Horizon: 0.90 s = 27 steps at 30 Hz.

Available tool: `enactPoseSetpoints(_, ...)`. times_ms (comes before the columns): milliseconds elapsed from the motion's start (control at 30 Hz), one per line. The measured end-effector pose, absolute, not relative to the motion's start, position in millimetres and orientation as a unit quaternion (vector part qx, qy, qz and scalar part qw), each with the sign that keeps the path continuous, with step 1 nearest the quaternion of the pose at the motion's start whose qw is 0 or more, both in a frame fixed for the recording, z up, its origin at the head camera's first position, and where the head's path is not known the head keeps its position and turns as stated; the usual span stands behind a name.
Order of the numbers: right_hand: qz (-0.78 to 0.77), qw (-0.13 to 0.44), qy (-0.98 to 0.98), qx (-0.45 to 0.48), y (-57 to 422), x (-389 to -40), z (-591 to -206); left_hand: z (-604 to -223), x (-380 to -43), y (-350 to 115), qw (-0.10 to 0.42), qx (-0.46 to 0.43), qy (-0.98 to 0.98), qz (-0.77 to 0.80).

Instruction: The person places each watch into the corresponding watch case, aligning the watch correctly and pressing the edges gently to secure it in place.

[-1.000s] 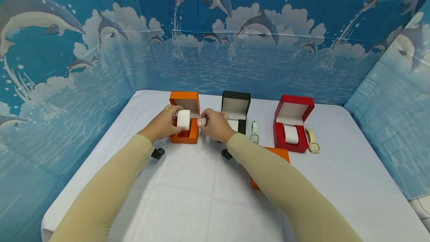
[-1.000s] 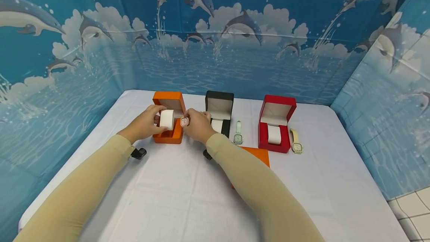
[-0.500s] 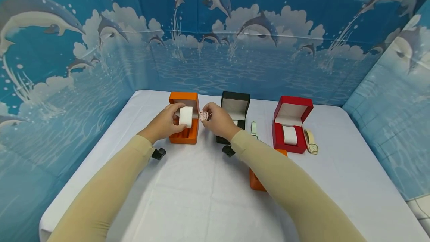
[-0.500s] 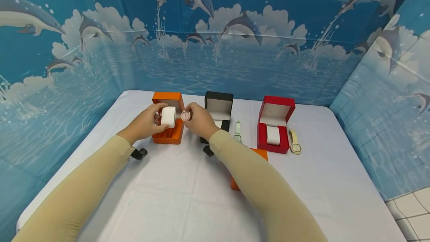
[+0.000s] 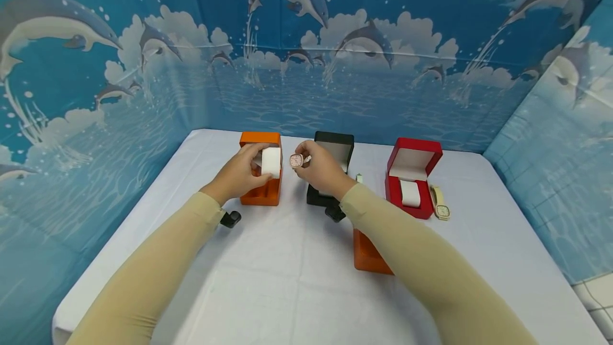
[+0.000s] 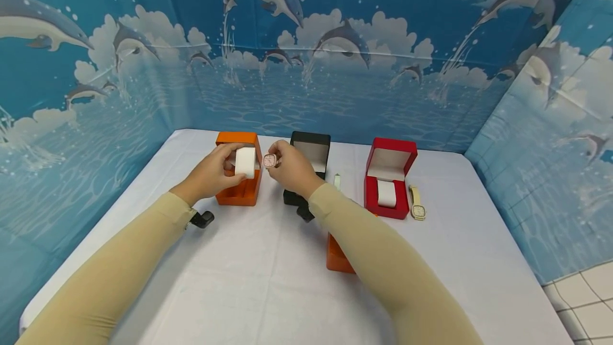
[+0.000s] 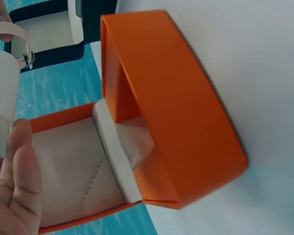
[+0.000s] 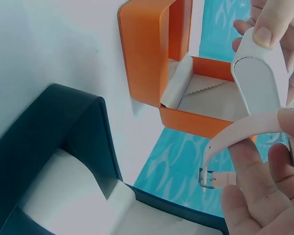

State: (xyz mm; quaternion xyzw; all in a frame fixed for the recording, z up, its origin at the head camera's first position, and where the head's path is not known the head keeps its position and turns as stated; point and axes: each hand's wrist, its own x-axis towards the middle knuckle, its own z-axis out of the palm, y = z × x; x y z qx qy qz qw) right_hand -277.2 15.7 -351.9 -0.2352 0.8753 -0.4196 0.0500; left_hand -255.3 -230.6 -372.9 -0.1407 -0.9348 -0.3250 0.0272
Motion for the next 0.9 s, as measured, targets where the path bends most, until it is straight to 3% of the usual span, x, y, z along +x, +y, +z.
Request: enactPoseSetpoints(900, -0.437, 0.041, 0.868, -0.233, 41.9, -253.5, -336.4, -355.6, -242.2, -197.6, 0.030, -0.205, -0.920, -0.333)
